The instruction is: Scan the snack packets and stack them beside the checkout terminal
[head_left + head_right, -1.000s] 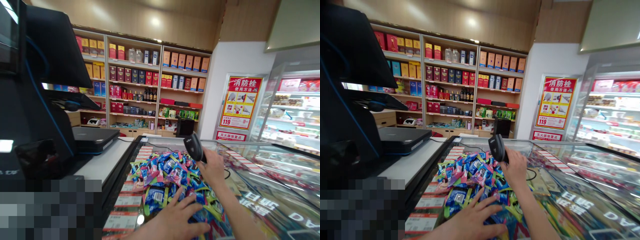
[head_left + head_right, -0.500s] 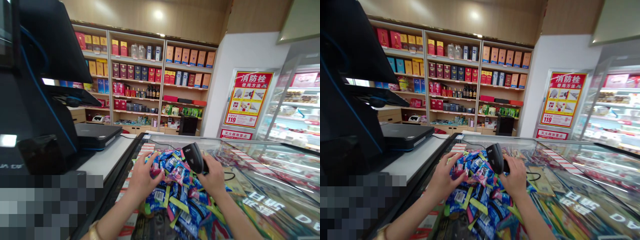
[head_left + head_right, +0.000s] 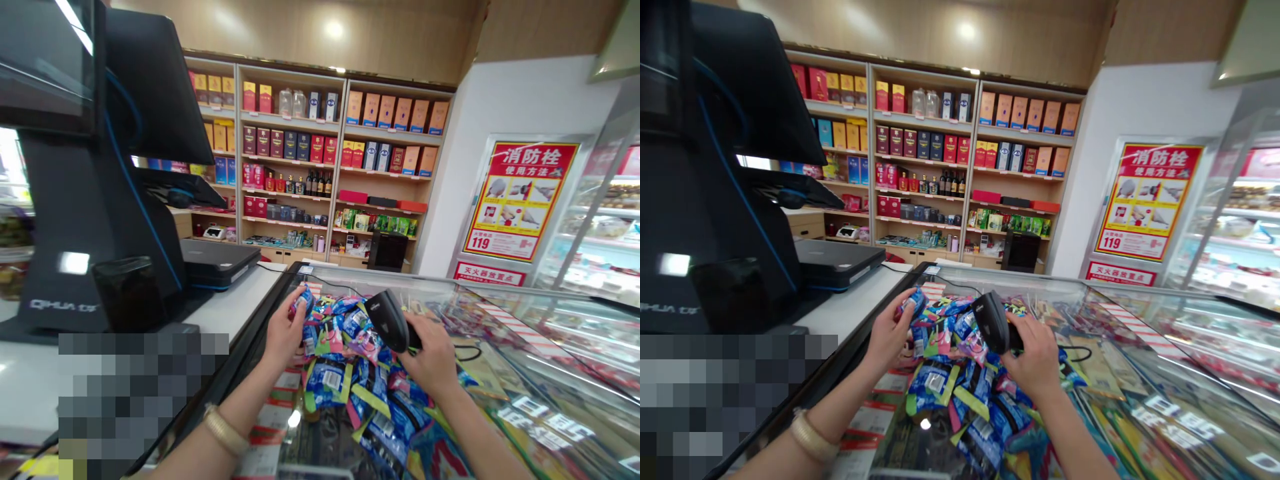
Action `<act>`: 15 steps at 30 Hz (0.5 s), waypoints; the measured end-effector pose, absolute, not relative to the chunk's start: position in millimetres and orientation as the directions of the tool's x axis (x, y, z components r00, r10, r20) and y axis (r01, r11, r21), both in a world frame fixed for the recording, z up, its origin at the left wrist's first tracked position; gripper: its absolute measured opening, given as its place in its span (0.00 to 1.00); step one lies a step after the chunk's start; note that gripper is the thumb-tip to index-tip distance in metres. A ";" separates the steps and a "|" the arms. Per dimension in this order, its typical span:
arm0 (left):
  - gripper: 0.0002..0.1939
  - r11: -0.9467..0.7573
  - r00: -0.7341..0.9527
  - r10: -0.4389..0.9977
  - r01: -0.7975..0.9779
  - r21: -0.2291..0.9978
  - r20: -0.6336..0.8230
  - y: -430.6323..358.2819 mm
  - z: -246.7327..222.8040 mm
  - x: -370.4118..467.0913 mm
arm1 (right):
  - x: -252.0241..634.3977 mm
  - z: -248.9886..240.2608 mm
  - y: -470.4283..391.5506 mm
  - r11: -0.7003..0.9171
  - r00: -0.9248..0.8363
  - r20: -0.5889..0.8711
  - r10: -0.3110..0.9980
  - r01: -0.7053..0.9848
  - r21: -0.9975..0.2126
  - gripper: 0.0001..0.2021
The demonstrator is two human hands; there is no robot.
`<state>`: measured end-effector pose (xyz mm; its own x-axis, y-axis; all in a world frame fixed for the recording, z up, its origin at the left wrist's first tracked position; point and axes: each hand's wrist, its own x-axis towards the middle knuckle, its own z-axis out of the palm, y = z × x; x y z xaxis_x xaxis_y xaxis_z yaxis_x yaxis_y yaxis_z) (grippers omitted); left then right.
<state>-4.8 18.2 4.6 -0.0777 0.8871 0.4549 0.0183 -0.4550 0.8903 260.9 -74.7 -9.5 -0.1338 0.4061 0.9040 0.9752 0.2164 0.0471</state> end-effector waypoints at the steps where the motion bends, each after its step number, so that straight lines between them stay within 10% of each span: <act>1: 0.18 -0.391 -0.113 0.919 -0.149 0.908 0.377 18.1 7.4 -4.8 | 260.6 -9.2 -75.3 0.225 -0.137 0.903 0.407 0.973 0.047 0.18; 8: 0.23 -0.009 0.099 0.990 -0.661 0.750 0.099 6.0 17.8 1.4 | 252.2 -0.2 -83.7 0.291 -0.183 0.899 0.398 0.955 0.065 0.17; 15: 0.29 -0.380 0.220 0.875 -0.240 0.893 0.432 0.2 1.0 10.8 | 240.6 7.2 -93.1 0.408 -0.219 0.863 0.455 0.913 0.017 0.15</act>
